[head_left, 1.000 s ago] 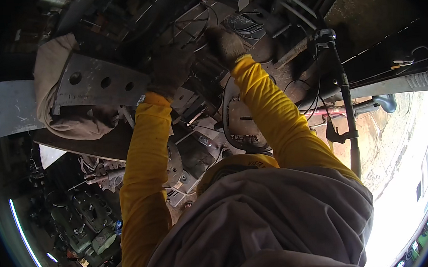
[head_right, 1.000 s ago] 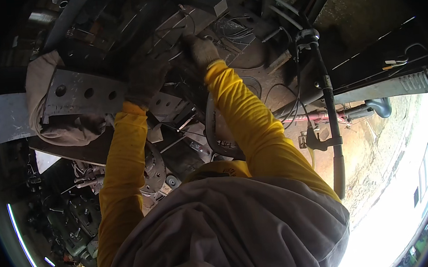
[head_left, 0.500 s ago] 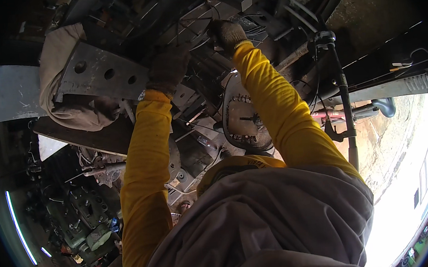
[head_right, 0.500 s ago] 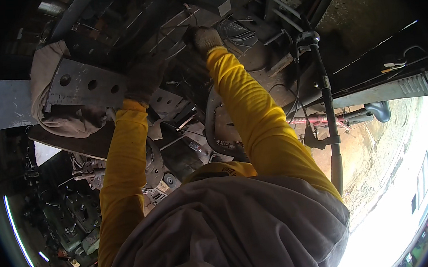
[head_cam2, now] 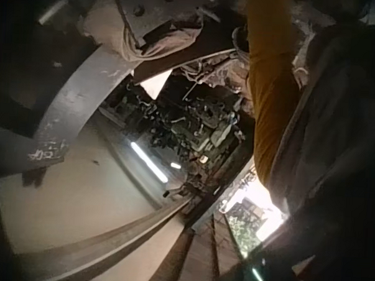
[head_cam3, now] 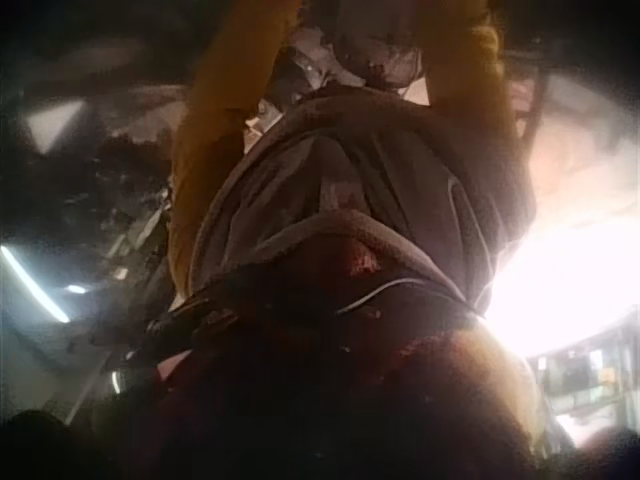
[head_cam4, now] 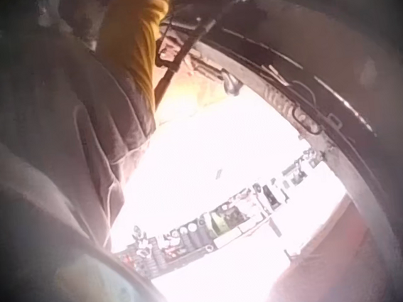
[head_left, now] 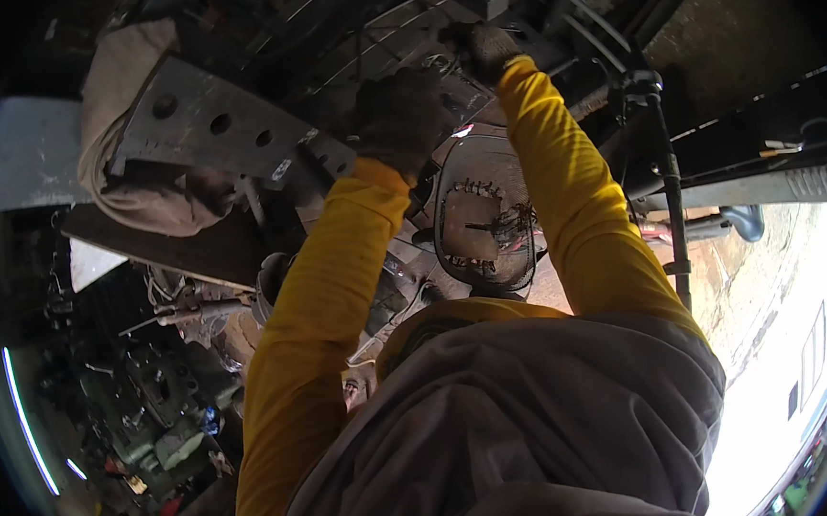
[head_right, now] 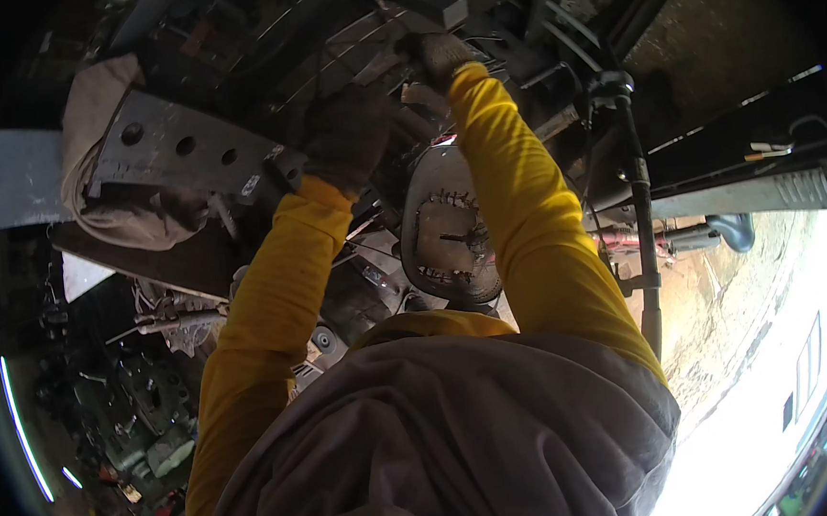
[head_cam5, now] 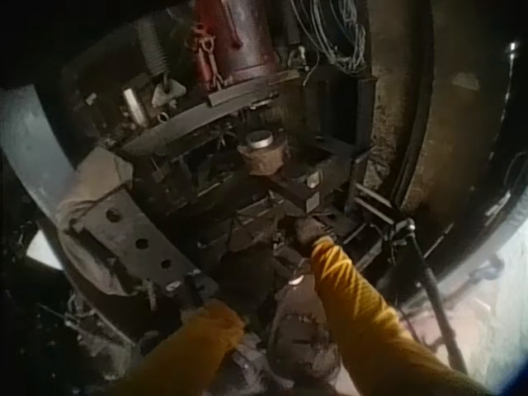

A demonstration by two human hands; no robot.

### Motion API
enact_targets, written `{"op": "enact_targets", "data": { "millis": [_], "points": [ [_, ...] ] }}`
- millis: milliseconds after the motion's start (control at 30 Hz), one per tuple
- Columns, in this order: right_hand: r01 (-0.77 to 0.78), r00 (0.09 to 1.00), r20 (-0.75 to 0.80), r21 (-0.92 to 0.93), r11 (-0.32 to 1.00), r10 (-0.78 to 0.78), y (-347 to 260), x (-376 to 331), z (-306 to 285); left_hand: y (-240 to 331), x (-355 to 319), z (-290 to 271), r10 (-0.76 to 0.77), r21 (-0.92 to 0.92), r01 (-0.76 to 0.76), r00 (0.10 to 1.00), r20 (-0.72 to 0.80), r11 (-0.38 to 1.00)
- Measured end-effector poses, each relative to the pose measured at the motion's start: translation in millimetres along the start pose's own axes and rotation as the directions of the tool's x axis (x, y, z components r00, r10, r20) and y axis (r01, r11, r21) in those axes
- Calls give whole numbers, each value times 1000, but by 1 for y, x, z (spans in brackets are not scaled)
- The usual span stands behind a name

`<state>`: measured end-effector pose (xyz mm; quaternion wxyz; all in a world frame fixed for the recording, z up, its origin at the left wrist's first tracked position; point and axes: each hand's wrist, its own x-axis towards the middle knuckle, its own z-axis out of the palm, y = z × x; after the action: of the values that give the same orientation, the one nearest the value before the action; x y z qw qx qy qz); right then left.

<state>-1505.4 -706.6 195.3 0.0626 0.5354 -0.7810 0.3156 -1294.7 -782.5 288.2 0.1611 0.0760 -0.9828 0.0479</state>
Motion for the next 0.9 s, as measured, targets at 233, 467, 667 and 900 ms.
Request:
{"op": "enact_targets", "data": {
  "millis": [233, 467, 667, 900],
  "points": [
    [87, 990, -114, 60, 994, -80, -111, -33, -24, -68, -10, -51, 350, 211, -311, 919, -183, 927],
    [-276, 913, -63, 631, 725, 402, -104, -49, -13, -7, -5, -24, -125, -199, 73, 957, -260, 977],
    [-24, 985, -172, 7, 1000, 25, -39, -19, 16, 1, -8, 32, -115, -313, 144, 987, 108, 939],
    [-137, 990, -4, 74, 988, 138, -56, -6, 28, -36, -7, 9, -70, -220, 93, 992, 108, 971]
  ]
}}
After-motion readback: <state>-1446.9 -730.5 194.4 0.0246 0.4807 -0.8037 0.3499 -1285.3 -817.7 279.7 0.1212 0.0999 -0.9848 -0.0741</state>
